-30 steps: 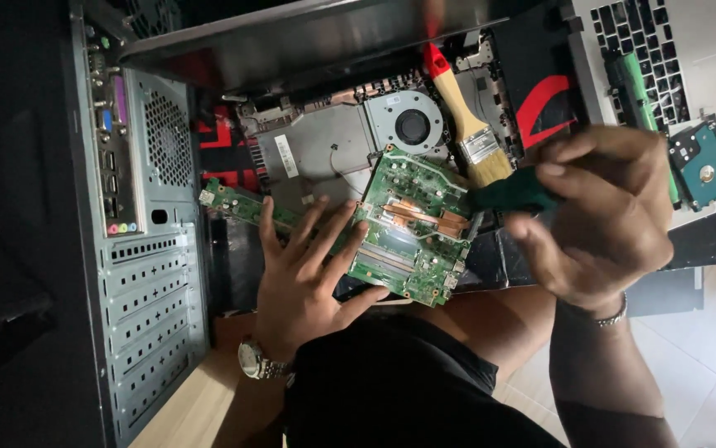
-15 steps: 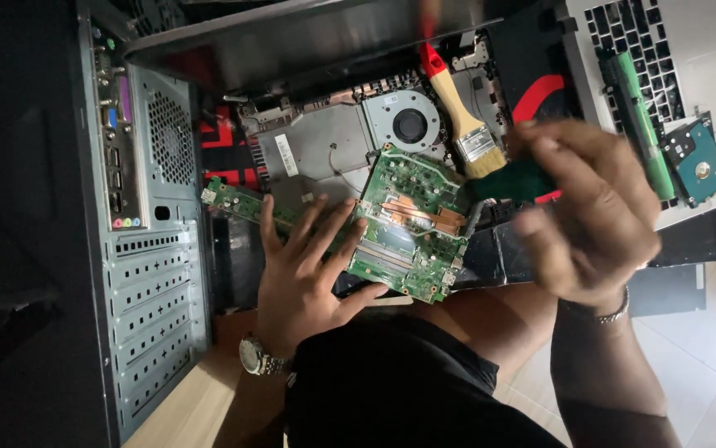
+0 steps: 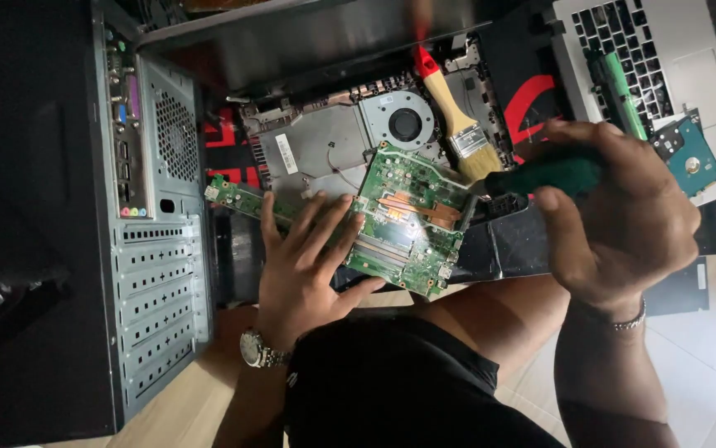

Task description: The person cleans a green circuit board by first using a green-handled tool to scrape or scrub the surface, then switching to a paintbrush to sweep away debris. The task is performed on the person's lap.

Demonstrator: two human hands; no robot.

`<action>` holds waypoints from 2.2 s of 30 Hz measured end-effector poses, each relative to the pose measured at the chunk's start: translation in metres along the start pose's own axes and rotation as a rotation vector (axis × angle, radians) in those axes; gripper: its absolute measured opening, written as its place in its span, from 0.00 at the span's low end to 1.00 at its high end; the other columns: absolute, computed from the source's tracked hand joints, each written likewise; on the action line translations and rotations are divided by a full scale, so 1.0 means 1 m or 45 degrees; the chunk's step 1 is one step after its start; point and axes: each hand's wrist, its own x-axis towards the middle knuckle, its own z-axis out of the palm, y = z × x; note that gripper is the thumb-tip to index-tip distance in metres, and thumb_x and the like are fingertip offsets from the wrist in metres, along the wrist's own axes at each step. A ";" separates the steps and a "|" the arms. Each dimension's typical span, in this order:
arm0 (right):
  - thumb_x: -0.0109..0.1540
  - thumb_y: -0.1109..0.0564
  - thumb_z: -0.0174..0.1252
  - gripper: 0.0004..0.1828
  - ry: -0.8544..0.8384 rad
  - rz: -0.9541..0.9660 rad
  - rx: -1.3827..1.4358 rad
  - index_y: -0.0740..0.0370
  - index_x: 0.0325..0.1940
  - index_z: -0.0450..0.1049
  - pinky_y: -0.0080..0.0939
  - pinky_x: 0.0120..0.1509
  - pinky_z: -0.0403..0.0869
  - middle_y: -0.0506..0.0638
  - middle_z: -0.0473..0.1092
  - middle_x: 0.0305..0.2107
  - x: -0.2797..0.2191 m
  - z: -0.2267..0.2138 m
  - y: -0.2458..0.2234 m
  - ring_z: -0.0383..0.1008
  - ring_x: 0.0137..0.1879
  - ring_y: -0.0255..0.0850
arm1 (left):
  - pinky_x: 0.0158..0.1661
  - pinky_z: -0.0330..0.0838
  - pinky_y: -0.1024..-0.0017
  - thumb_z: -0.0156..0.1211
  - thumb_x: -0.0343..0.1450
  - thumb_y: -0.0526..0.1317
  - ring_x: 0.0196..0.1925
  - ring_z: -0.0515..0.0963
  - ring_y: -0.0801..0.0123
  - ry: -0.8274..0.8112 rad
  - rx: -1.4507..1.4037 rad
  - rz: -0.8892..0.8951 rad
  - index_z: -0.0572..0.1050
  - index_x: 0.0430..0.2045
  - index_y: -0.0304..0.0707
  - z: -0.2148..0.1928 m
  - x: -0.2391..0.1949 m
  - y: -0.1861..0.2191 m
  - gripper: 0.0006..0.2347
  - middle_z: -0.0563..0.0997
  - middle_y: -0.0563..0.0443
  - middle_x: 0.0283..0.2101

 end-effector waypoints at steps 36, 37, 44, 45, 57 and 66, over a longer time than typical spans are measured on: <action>0.75 0.74 0.52 0.24 0.458 0.417 -0.136 0.69 0.74 0.56 0.68 0.65 0.77 0.81 0.63 0.54 -0.105 -0.110 -0.009 0.74 0.53 0.74 | 0.49 0.71 0.46 0.56 0.64 0.20 0.30 0.71 0.57 0.062 0.097 0.632 0.68 0.09 0.41 0.117 0.126 0.124 0.15 0.70 0.49 0.17; 0.75 0.74 0.52 0.24 0.461 0.423 -0.137 0.69 0.74 0.56 0.68 0.65 0.77 0.81 0.63 0.54 -0.106 -0.111 -0.010 0.74 0.53 0.74 | 0.49 0.71 0.46 0.56 0.64 0.20 0.30 0.71 0.57 0.056 0.095 0.633 0.68 0.09 0.41 0.123 0.128 0.126 0.15 0.70 0.49 0.17; 0.74 0.75 0.51 0.25 0.506 0.491 -0.147 0.71 0.74 0.55 0.71 0.66 0.79 0.83 0.62 0.56 -0.117 -0.118 -0.013 0.72 0.55 0.73 | 0.48 0.71 0.49 0.60 0.72 0.30 0.30 0.69 0.59 0.055 0.046 0.510 0.69 0.12 0.39 0.121 0.128 0.131 0.15 0.69 0.52 0.19; 0.74 0.76 0.52 0.25 0.503 0.504 -0.169 0.71 0.74 0.55 0.69 0.64 0.79 0.83 0.62 0.56 -0.118 -0.119 -0.015 0.72 0.54 0.73 | 0.52 0.72 0.49 0.63 0.74 0.36 0.30 0.71 0.61 -0.013 0.045 0.449 0.72 0.15 0.38 0.116 0.125 0.129 0.14 0.72 0.53 0.19; 0.70 0.63 0.56 0.23 0.377 0.384 -0.186 0.79 0.65 0.57 0.65 0.58 0.81 0.75 0.63 0.49 -0.086 -0.060 -0.022 0.74 0.54 0.67 | 0.70 0.49 0.29 0.70 0.68 0.63 0.73 0.67 0.43 -0.060 0.140 0.037 0.68 0.65 0.42 0.001 0.012 0.015 0.35 0.71 0.46 0.69; 0.65 0.64 0.60 0.26 0.124 0.141 -0.044 0.82 0.61 0.59 0.63 0.53 0.82 0.77 0.64 0.49 -0.062 -0.007 -0.003 0.76 0.49 0.69 | 0.71 0.51 0.25 0.63 0.71 0.70 0.78 0.62 0.49 -0.046 0.164 0.021 0.58 0.71 0.47 0.007 -0.012 -0.004 0.40 0.64 0.45 0.74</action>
